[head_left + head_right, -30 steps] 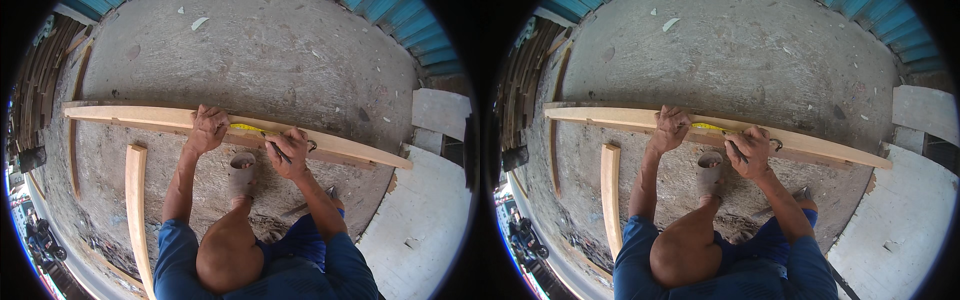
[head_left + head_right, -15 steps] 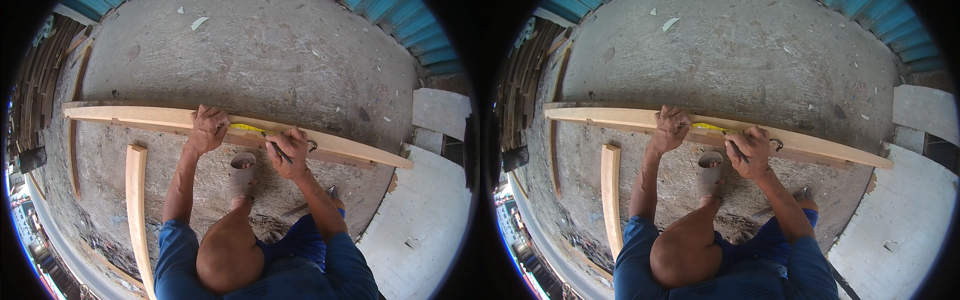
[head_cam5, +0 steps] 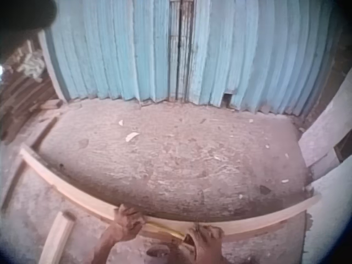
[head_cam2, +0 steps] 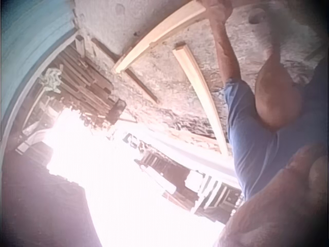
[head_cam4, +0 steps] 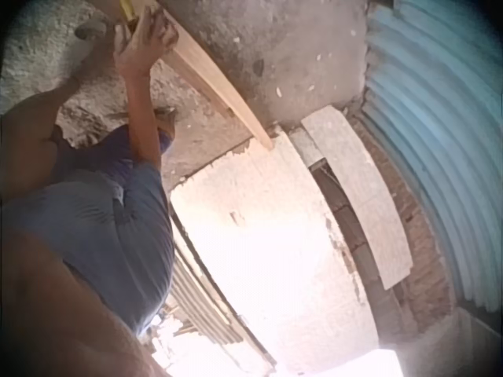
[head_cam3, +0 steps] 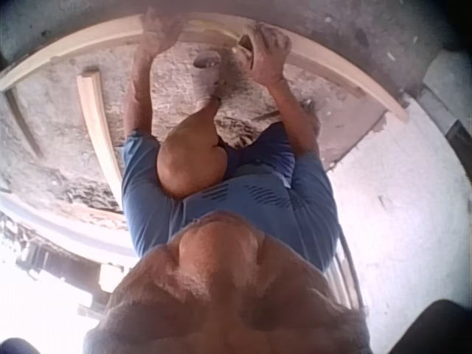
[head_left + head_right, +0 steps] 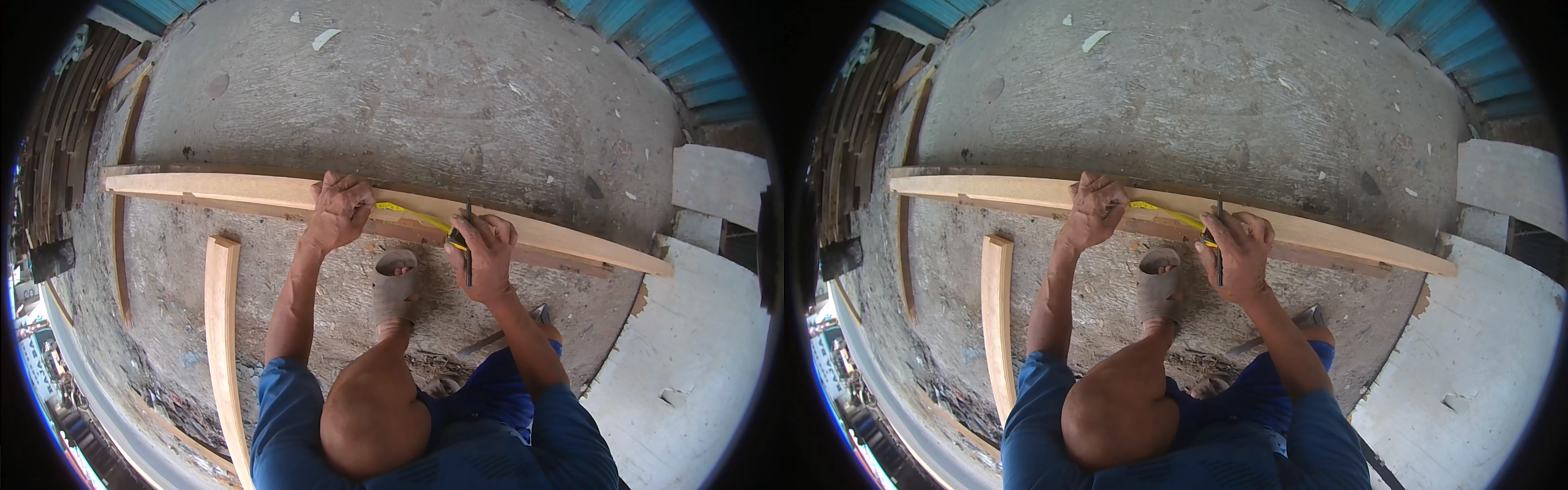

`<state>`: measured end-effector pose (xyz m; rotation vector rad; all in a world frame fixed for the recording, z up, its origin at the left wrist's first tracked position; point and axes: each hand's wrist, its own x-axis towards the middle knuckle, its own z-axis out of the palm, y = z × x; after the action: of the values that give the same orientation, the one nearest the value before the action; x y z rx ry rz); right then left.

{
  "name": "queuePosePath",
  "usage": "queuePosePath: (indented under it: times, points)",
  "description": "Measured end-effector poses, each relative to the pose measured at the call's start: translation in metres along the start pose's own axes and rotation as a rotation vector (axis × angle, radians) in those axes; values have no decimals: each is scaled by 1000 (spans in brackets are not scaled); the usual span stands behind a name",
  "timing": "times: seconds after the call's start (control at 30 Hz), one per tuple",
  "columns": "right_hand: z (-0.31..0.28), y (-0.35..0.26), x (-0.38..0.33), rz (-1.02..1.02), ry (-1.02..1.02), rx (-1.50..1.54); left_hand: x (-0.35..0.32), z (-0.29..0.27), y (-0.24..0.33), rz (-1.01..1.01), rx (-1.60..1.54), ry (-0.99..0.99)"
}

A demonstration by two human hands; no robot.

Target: The person measures a wooden beam on the ground using a try square, a pencil, and a tape measure.

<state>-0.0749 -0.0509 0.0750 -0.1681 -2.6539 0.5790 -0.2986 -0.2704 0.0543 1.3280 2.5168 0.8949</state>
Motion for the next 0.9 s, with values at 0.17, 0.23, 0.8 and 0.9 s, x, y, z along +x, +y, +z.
queuePosePath:
  times: [0.17, 0.23, 0.8, 0.9]
  points:
    - [19, 0, -19, 129, -88, -133, 2, 0, -1, -4, 5, -24]
    - [18, -10, -26, 165, -80, -50, 4, 0, 0, 20, -5, -3]
    - [102, -33, -72, 386, -207, 282, -62, -2, 68, 129, -230, -204]
    - [87, -27, -79, 303, -277, 289, -60, 0, 74, 119, -194, -309]
